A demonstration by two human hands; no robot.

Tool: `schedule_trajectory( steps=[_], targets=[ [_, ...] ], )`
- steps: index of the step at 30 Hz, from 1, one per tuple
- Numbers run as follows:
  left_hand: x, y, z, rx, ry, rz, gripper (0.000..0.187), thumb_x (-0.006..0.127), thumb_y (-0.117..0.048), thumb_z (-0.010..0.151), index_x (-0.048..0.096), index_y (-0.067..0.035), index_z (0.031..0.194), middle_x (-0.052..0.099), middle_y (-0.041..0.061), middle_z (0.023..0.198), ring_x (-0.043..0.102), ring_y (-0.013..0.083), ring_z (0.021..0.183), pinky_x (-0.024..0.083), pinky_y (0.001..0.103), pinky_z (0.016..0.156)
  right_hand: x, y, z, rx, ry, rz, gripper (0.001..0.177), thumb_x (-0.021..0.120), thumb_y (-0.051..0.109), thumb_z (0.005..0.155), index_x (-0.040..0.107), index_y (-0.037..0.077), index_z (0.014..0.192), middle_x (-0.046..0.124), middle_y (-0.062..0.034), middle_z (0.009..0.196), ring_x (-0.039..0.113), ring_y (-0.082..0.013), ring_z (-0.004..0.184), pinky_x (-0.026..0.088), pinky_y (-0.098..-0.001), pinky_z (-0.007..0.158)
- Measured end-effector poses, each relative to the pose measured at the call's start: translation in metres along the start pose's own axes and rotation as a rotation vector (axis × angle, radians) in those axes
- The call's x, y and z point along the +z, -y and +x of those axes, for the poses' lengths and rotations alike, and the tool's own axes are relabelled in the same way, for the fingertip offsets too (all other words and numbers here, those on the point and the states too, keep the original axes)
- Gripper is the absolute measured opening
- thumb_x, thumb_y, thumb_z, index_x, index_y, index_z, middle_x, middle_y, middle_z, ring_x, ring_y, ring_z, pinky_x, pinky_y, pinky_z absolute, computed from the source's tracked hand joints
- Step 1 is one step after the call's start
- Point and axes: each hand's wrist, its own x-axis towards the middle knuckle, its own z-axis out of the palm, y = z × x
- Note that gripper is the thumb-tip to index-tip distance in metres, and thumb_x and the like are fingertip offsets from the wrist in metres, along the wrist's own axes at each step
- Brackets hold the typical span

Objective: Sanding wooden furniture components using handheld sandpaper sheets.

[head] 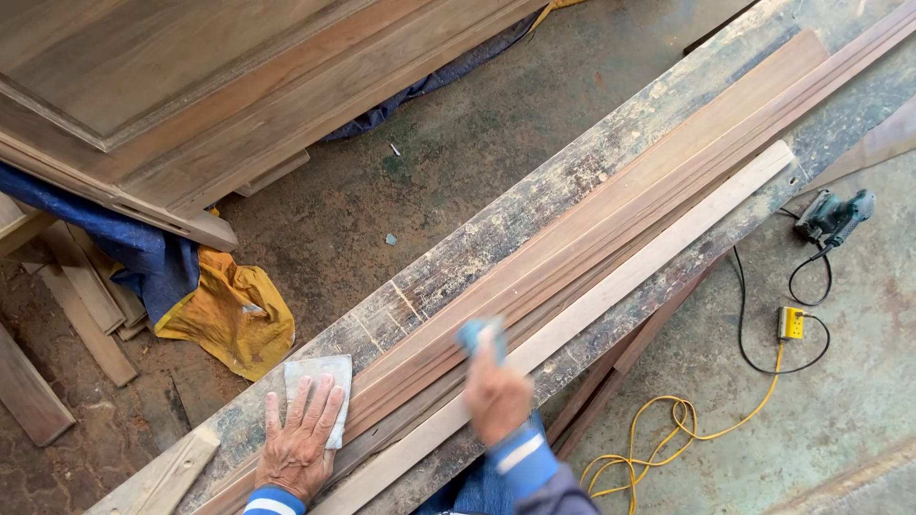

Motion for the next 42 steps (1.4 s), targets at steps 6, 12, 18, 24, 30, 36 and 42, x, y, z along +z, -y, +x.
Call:
schedule_trajectory(
  steps=[6, 12, 18, 24, 30, 36, 42],
  targets=[
    [-0.006, -0.004, 0.001, -0.049, 0.069, -0.010, 0.085, 0.067, -0.024, 0.074, 0.038, -0.022, 0.154, 0.035, 0.001, 0.163, 0.028, 0.0279, 0.147, 0.017, 0.069, 0.119, 0.018, -0.129, 0.091, 0.217, -0.255, -0.241, 0.042, 0.050, 0.020, 0.108, 0.054, -0.009, 0.138, 0.064, -0.0130, 0.064, 0.061, -0.0225, 0.044, 0.049, -0.0351, 0.038],
    [-0.001, 0.000, 0.001, 0.029, -0.099, -0.034, 0.078, 0.065, -0.024, 0.074, 0.045, -0.020, 0.149, 0.039, 0.003, 0.154, 0.032, 0.0303, 0.145, 0.021, 0.072, 0.115, 0.022, 0.015, -0.019, -0.052, -0.150, -0.018, 0.053, 0.053, 0.017, 0.097, 0.046, -0.014, 0.140, 0.065, -0.0220, 0.065, 0.063, -0.0315, 0.046, 0.050, -0.0456, 0.042],
    [0.004, 0.000, -0.002, 0.052, -0.139, -0.034, 0.073, 0.061, -0.015, 0.075, 0.045, -0.016, 0.146, 0.040, 0.005, 0.157, 0.034, 0.0313, 0.147, 0.024, 0.070, 0.117, 0.000, -0.009, 0.027, 0.166, -0.216, 0.037, 0.053, 0.043, 0.013, 0.102, 0.038, -0.018, 0.145, 0.066, -0.0218, 0.064, 0.066, -0.0330, 0.048, 0.050, -0.0441, 0.038],
    [-0.006, 0.001, -0.001, 0.105, -0.144, -0.061, 0.079, 0.063, -0.018, 0.072, 0.042, -0.015, 0.148, 0.039, 0.007, 0.157, 0.033, 0.0355, 0.145, 0.021, 0.072, 0.115, 0.050, -0.026, 0.043, 0.344, -0.318, -0.131, 0.041, 0.046, 0.015, 0.104, 0.041, -0.011, 0.135, 0.067, -0.0218, 0.068, 0.066, -0.0378, 0.056, 0.053, -0.0461, 0.047],
    [0.013, 0.007, -0.001, 0.079, -0.084, 0.033, 0.089, 0.065, -0.016, 0.072, 0.038, -0.019, 0.157, 0.036, 0.004, 0.160, 0.031, 0.0328, 0.149, 0.019, 0.068, 0.119, 0.085, 0.114, -0.092, 0.194, -0.002, -0.016, 0.062, 0.054, 0.017, 0.094, 0.032, -0.012, 0.145, 0.062, -0.0182, 0.053, 0.061, -0.0321, 0.041, 0.049, -0.0488, 0.042],
    [0.017, 0.009, 0.001, 0.086, -0.088, -0.051, 0.087, 0.064, -0.020, 0.074, 0.036, -0.018, 0.156, 0.033, 0.004, 0.159, 0.028, 0.0350, 0.148, 0.014, 0.071, 0.116, 0.071, 0.039, 0.013, 0.453, -0.157, 0.096, 0.046, 0.037, 0.011, 0.106, 0.031, -0.010, 0.147, 0.063, -0.0147, 0.064, 0.064, -0.0232, 0.051, 0.053, -0.0368, 0.042],
    [0.030, 0.017, 0.000, 0.105, -0.110, 0.014, 0.083, 0.061, -0.022, 0.075, 0.039, -0.018, 0.155, 0.037, 0.004, 0.158, 0.031, 0.0357, 0.149, 0.016, 0.072, 0.117, 0.025, 0.120, -0.019, 0.486, -0.147, 0.238, 0.062, 0.038, 0.002, 0.098, 0.019, -0.013, 0.154, 0.064, -0.0159, 0.066, 0.065, -0.0224, 0.048, 0.055, -0.0344, 0.037]
  ],
)
